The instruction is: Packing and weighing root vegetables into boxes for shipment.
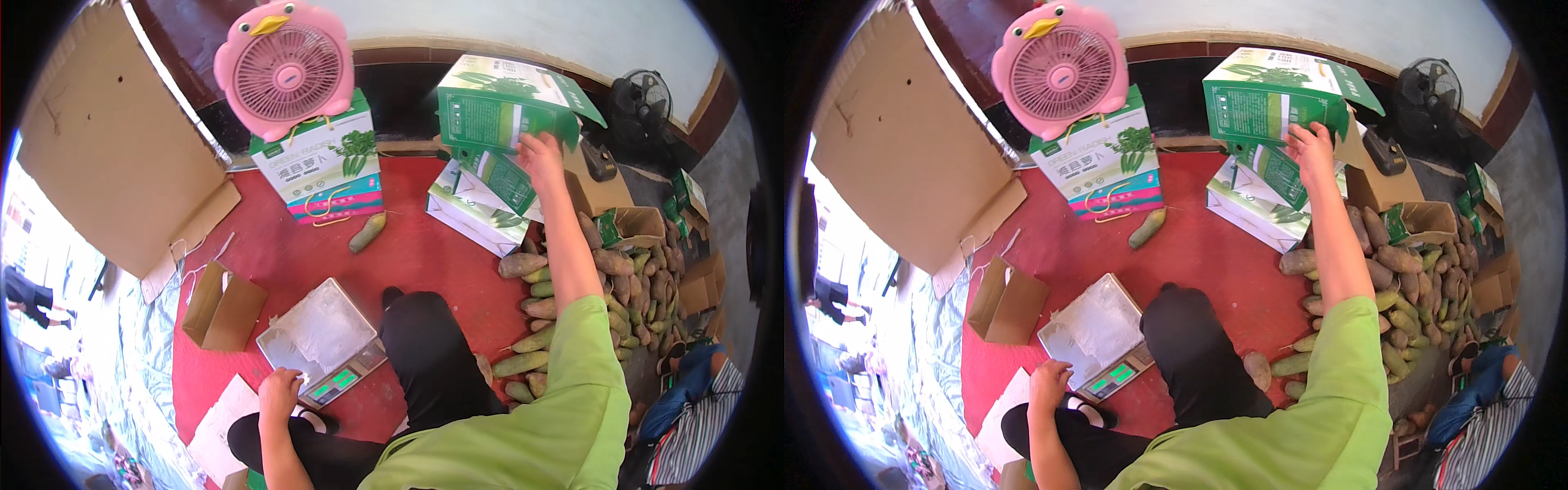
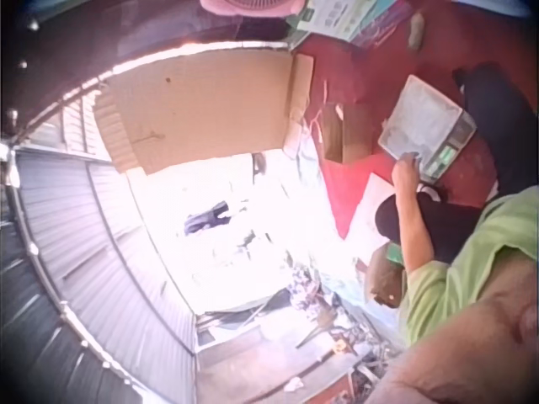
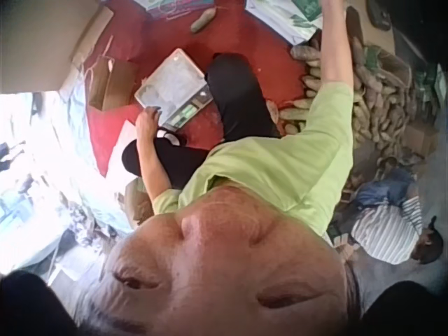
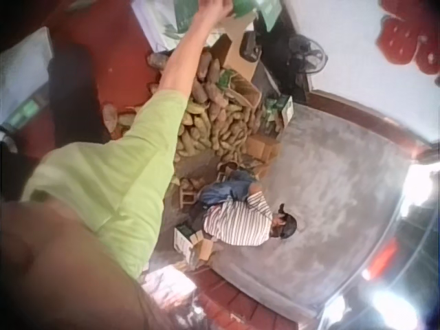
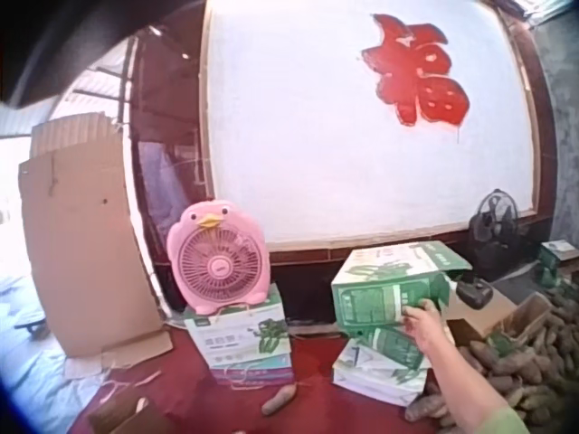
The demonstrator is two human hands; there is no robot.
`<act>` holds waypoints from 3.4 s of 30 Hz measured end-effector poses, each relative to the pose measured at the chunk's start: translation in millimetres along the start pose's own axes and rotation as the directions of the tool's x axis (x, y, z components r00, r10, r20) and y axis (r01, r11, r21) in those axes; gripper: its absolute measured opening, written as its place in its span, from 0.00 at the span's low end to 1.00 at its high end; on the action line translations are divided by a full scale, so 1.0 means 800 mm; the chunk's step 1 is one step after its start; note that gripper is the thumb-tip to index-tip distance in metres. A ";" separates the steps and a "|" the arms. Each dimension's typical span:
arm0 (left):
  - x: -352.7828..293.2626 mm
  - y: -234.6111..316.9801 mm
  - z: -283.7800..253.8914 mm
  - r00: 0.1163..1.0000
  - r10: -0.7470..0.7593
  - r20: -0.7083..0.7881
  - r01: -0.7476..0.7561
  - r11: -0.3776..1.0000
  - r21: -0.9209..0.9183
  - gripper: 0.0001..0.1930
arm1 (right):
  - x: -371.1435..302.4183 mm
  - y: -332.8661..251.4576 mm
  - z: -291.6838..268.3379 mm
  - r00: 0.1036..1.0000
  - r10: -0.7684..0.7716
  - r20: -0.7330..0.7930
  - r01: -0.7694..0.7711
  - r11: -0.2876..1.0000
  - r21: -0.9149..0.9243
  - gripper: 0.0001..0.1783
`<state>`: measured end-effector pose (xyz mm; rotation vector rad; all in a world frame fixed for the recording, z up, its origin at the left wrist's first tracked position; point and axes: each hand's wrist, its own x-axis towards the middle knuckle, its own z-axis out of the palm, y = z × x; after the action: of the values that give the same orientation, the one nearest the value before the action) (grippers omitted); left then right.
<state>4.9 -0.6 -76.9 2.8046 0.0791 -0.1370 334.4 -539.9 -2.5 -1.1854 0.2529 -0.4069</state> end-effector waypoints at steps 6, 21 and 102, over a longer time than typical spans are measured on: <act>-0.013 0.003 -0.019 0.998 0.015 -0.069 -0.019 0.998 -0.053 0.07 | -0.086 -0.070 0.055 0.987 -0.105 0.126 0.118 0.987 -0.108 0.36; -0.047 -0.021 -0.057 0.931 -0.131 -0.341 0.059 0.975 -0.216 0.08 | -0.247 -0.015 0.217 0.626 0.193 0.755 0.054 0.956 -0.289 0.22; -0.056 -0.058 -0.103 0.859 -0.307 -0.409 -0.075 0.716 -0.694 0.11 | -0.221 0.166 0.185 0.565 0.282 0.776 0.406 0.724 -0.558 0.16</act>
<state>-36.2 68.9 -9.5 1.9937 0.3609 0.5073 257.4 -296.1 -77.1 -2.0277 -0.5577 0.2848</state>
